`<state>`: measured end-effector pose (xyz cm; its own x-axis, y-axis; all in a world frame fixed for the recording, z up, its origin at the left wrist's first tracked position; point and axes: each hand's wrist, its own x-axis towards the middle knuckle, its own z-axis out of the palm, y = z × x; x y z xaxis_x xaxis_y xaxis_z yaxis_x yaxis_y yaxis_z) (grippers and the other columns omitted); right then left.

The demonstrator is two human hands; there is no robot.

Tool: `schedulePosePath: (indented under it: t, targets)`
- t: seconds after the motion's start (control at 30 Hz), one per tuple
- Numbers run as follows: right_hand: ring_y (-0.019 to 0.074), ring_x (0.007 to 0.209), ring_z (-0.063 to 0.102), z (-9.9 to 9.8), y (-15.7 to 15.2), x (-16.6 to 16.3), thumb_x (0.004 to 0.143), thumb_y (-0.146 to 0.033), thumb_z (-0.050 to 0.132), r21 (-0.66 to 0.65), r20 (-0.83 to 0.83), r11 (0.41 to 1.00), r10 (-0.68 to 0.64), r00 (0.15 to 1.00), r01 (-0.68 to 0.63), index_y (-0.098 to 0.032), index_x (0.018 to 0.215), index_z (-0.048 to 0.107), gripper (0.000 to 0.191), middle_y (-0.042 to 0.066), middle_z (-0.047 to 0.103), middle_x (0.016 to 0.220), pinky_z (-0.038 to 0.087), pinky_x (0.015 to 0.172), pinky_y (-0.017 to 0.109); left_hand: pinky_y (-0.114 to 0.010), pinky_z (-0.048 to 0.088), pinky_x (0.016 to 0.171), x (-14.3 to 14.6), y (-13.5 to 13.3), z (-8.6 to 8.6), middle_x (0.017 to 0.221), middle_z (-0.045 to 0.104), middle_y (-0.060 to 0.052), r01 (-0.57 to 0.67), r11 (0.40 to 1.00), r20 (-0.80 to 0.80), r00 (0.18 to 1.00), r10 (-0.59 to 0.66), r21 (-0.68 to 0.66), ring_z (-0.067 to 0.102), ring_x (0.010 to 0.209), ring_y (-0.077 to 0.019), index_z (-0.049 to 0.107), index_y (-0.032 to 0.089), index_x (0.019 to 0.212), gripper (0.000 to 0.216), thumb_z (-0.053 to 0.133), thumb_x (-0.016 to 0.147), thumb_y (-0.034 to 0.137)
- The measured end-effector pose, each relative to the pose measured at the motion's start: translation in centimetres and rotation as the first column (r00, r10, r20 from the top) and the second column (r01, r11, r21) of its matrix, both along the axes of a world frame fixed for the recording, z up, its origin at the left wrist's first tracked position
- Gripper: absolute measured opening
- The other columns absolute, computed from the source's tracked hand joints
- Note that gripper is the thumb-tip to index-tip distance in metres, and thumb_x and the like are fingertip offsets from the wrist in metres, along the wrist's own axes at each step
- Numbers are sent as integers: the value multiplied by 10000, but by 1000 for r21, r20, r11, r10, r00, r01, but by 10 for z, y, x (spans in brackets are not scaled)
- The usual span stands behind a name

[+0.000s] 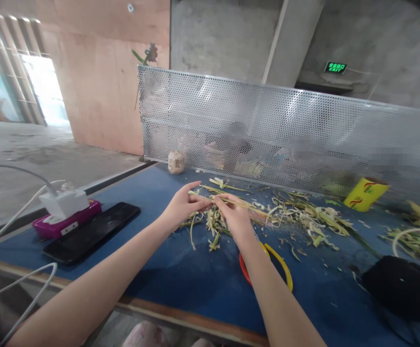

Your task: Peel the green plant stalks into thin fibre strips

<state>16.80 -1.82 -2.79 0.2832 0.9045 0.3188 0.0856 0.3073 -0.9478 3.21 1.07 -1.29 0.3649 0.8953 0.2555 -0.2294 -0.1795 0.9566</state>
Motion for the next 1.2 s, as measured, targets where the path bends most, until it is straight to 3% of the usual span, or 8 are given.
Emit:
schedulePosePath:
  t: [0.23,0.37,0.47,0.6,0.73,1.0,1.2]
  targets:
    - [71,413,338,3,0,2,569,-401,687,15,-136,1000,21,990,-19,-188,682,598,257,-50,438,462,264,412,229,-260,441,620,-2,-4,4,582,634,-7,137,991,-38,990,-137,-5,581,555,-104,310,79,1244,748,690,600,113]
    - [80,445,375,1,0,4,591,-398,674,45,-40,999,-5,999,7,-198,688,633,227,-32,491,512,284,436,236,-298,437,701,0,-3,1,733,650,-58,34,998,-41,999,-31,53,592,682,-130,233,83,1295,850,704,594,176]
    - [87,472,404,0,0,3,594,-390,677,30,62,999,13,998,-15,-200,728,659,233,-10,553,591,303,453,243,-314,439,719,2,-2,-3,773,637,-58,53,996,-20,998,-52,73,588,726,-144,154,102,1332,949,719,575,198]
    - [92,446,385,2,-2,1,679,-459,582,-8,-15,992,125,992,-126,-194,815,647,305,-9,524,549,315,437,250,-280,442,683,2,1,-4,682,619,-5,53,991,37,998,-58,119,569,660,-113,144,123,1337,928,693,588,130]
    - [93,505,450,7,-4,3,636,-353,659,21,-30,982,190,981,-189,-225,955,575,354,-11,569,677,355,467,238,-235,430,624,0,4,-3,682,620,-2,-47,989,52,998,40,143,552,624,-96,179,121,1327,872,670,606,126]
    - [125,602,511,8,-5,6,585,-351,686,-29,-30,990,140,990,-140,-192,823,575,307,8,582,693,392,516,253,-223,410,549,0,5,-3,711,626,-18,-50,981,30,999,45,188,505,533,-75,197,123,1329,828,646,634,160]
    - [86,486,386,8,-6,5,619,-350,646,-109,213,983,166,963,-145,-185,651,564,187,-38,482,566,284,470,237,-216,399,506,-2,4,-1,705,625,-20,-64,980,-14,998,68,189,497,519,-79,227,136,1326,779,624,656,159]
